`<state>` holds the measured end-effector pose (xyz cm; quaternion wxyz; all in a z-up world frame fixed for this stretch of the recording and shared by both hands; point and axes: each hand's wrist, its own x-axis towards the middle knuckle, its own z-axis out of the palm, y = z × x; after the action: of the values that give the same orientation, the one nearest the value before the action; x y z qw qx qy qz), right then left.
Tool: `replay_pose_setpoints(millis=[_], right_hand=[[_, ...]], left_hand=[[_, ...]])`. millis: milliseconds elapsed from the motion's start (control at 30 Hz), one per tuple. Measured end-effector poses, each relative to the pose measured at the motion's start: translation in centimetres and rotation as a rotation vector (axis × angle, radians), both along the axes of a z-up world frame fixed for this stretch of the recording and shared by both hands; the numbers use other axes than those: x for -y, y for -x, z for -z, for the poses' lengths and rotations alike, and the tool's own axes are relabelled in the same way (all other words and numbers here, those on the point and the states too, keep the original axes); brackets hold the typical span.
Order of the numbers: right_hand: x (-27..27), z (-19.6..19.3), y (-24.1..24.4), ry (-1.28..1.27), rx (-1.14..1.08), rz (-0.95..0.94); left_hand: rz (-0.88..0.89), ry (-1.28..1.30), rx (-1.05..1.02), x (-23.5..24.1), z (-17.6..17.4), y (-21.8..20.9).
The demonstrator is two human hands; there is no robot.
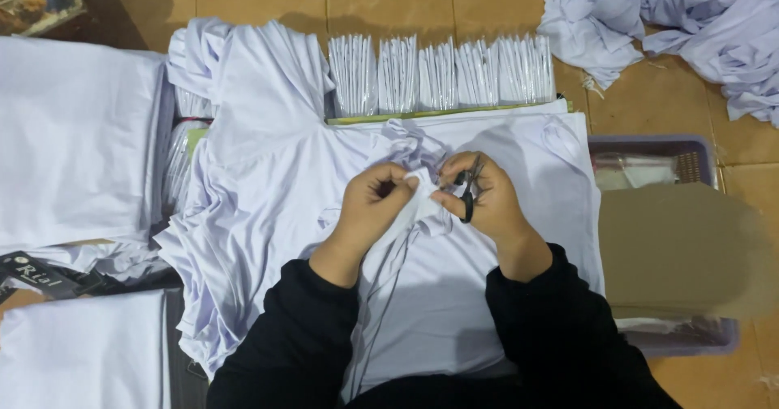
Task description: The person sits on the floor and uses scissors to trim loose threads and tags from a stack of white shirts. They repeatedly pick up a shirt, cut the excess fabric, and place it back on the pile.
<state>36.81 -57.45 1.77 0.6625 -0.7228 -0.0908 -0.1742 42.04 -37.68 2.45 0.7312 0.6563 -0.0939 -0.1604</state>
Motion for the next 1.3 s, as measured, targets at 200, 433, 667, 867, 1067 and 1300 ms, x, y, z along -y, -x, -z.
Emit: replay_pose_setpoints(millis=[200,433,667,867,1067,1300], right_hand=[[-0.1,-0.2,-0.4,-0.087,0.049,0.069],[0.0,0.1,0.0,-0.079,0.029,0.068],[1.5,-2.4,0.6,0.364,0.082,0.078],[-1.1,-4.3,0.9,0.644,0.182,0.072],[-1.0,-4.4,0.9,0.736,0.064,0.129],[-0.9,-4.0,0.8,0.776,0.058,0.162]], left_hand=[[0.134,0.155,-0.082,0.1,-0.9,0.2],[0.165,0.204,-0.091,-0.1,0.1,-0.2],[-0.189,0.267,-0.196,-0.4,2.0,-1.2],[-0.316,0.112,-0.027,-0.2,1.0,-0.2],[-0.342,0.148,0.054,-0.5,1.1,-0.1],[-0.289,0.192,0.067,-0.6,0.0,0.2]])
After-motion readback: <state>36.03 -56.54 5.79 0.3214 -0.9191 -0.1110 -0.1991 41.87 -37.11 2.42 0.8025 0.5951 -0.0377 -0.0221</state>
